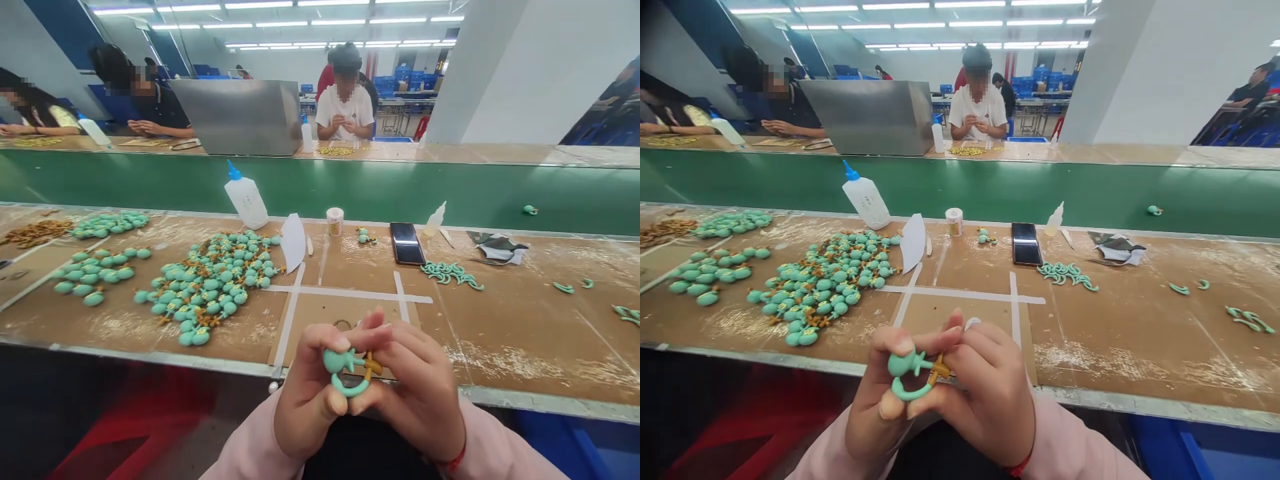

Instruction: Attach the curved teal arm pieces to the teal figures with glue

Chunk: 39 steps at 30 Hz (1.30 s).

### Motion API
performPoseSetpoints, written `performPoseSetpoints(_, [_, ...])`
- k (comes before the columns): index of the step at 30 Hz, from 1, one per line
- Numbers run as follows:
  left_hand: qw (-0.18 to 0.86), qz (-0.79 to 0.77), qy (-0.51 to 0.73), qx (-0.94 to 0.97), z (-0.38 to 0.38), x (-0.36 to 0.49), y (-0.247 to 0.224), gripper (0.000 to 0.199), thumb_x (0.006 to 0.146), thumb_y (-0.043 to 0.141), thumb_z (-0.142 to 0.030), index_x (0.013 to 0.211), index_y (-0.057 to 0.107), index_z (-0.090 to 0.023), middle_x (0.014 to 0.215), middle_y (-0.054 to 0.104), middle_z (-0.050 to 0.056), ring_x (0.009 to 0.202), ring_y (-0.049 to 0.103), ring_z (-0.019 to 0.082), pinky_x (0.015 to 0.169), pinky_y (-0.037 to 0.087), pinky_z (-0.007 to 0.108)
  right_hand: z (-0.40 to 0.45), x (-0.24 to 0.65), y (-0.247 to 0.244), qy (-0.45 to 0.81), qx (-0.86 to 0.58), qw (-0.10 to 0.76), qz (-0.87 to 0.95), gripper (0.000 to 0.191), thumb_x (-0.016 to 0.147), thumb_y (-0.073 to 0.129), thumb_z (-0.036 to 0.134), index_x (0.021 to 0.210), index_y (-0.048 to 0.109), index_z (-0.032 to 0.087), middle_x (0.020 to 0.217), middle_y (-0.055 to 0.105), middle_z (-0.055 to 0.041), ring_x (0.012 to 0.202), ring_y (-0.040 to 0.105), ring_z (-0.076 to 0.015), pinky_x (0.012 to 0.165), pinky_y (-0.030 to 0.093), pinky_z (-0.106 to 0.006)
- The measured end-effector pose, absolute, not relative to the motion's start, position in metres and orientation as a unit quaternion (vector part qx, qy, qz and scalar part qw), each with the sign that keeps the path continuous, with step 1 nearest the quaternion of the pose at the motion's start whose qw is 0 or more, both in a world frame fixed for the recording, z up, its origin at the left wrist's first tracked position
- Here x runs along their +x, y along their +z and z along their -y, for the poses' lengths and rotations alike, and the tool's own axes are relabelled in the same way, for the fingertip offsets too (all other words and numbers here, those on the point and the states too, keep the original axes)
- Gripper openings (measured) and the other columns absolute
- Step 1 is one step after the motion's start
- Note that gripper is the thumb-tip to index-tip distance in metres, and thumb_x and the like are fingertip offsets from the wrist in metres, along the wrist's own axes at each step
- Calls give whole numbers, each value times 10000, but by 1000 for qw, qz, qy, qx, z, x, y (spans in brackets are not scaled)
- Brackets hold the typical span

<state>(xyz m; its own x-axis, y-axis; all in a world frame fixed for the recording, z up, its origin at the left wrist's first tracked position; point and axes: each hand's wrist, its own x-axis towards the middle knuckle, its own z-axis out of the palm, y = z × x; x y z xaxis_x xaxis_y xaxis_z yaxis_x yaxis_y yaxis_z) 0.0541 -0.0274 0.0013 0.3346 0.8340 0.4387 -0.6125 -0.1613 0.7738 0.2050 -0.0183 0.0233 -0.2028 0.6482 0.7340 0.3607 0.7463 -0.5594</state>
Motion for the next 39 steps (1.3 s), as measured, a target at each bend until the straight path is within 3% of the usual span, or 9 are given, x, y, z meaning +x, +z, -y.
performPoseSetpoints(8, [603,-209,584,502,23,48,-8,336,909,552,-487,1150,529,-254,1216,726,124,1314,526,319,1117,319,538,6,214,23,77,-289,451,841,310,1004,445,345,784,576,169,699,614,-59,713,560,-188,662,412,-313])
performPoseSetpoints(12, [542,-333,563,528,16,41,-14,279,978,447,-414,1150,551,-221,1153,745,127,1280,553,303,1097,343,474,-2,213,20,225,-328,431,810,335,991,422,262,671,484,187,618,506,2,606,464,-128,587,340,-263])
performPoseSetpoints(16, [523,-361,528,563,7,35,-13,220,964,499,-389,1110,591,-252,1052,734,46,1016,653,204,917,461,312,-8,215,16,335,-342,393,785,386,1011,397,289,652,491,183,580,467,22,580,442,-109,575,321,-248])
performPoseSetpoints(19, [522,-376,539,544,0,35,-14,234,954,503,-436,1048,607,-248,907,673,3,822,593,140,766,451,238,-11,217,13,289,-357,405,790,246,988,469,284,805,592,174,665,523,4,650,475,-126,614,337,-255])
performPoseSetpoints(24, [536,-390,544,515,-9,36,-22,274,947,490,-481,979,603,-234,816,586,-6,752,520,132,706,412,234,-22,221,14,181,-360,385,831,106,964,520,234,955,601,166,760,586,-25,699,485,-153,643,346,-278])
performPoseSetpoints(31, [551,-418,527,494,-24,33,-23,254,950,503,-453,922,601,-220,745,541,-18,686,492,122,658,399,235,-48,223,25,12,-289,258,922,229,983,458,224,803,586,164,681,586,-31,634,452,-175,614,299,-316])
performPoseSetpoints(35, [554,-447,490,504,-39,27,-23,239,950,508,-438,958,605,-219,753,580,-12,701,525,132,672,423,245,-75,222,20,1,-262,209,942,283,985,423,224,764,588,165,659,586,-26,606,458,-164,605,293,-317])
performPoseSetpoints(39, [493,-513,492,502,-52,4,-30,315,951,464,-475,1098,567,-216,826,651,23,774,589,171,742,467,290,-148,228,7,63,-416,103,902,244,964,492,331,855,648,179,776,667,-44,737,582,-167,681,378,-285])
